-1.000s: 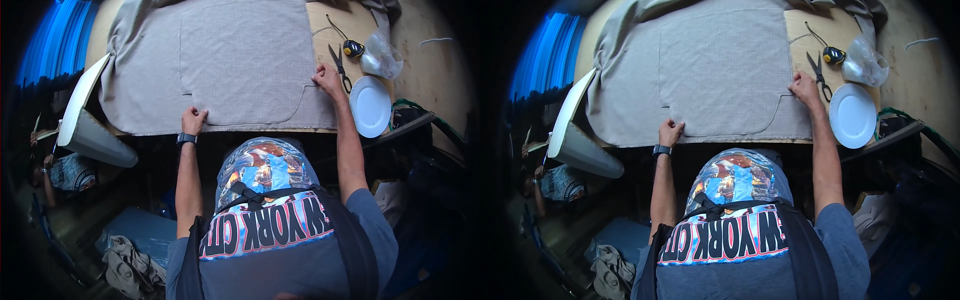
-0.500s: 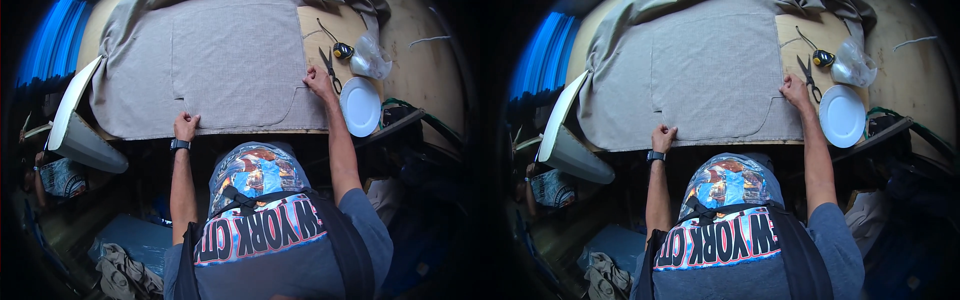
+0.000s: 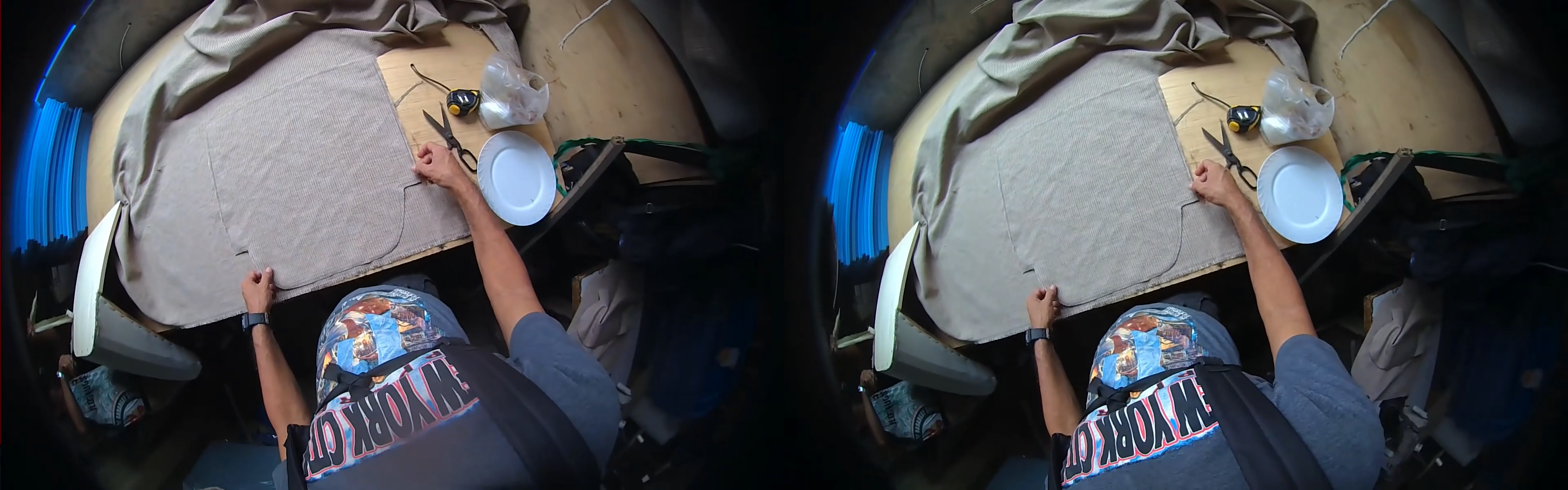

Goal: Cutting a specific pattern out of a large piece of upholstery fabric using scissors.

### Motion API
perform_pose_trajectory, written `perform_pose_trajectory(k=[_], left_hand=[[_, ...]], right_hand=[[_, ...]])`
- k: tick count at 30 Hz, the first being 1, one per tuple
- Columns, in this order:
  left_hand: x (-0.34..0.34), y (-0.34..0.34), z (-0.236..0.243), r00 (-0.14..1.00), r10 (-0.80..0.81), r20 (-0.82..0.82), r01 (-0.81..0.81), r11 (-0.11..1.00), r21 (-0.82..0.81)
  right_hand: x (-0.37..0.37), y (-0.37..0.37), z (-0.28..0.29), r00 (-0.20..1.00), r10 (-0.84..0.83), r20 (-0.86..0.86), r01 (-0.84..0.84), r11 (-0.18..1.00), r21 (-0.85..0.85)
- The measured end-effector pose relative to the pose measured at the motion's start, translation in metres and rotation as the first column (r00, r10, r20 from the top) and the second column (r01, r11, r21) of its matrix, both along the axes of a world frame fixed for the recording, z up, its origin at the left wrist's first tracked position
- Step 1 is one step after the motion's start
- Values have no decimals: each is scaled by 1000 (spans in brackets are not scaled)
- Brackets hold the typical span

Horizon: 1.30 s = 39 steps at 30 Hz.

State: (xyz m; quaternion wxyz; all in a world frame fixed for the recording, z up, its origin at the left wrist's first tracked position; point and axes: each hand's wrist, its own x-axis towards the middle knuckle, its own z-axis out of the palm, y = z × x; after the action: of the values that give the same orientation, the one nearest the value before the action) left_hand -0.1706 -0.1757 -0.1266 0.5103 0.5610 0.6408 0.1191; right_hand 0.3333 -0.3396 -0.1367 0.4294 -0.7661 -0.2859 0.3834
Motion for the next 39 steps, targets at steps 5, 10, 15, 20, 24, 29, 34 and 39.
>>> perform_pose_trajectory(k=[5,10,15,20,24,29,34,39], left_hand=[[-5,4,-7,1000,25,9,-25,1000,-7],[-6,7,-10,996,78,42,-73,992,-99],[-9,7,-16,1000,25,3,-25,999,-21],[-7,6,-11,999,40,0,-40,999,-21],[-2,6,-3,999,39,-14,-39,999,-13],[-2,4,0,992,-42,-120,47,998,41],[-1,3,1,999,27,30,-26,999,-41],[3,2,3,998,42,44,-41,999,-22]], right_hand=[[-12,2,5,980,-60,188,86,988,-131],[-17,1,20,954,-53,295,93,988,-122],[-19,0,18,951,-47,307,82,991,-101],[-20,0,18,943,-33,331,81,988,-132],[-19,1,17,946,-26,323,68,990,-120],[-12,0,6,967,-39,252,68,992,-107],[-6,-1,6,987,-6,164,21,996,-91],[-9,0,10,977,-7,212,23,997,-72]])
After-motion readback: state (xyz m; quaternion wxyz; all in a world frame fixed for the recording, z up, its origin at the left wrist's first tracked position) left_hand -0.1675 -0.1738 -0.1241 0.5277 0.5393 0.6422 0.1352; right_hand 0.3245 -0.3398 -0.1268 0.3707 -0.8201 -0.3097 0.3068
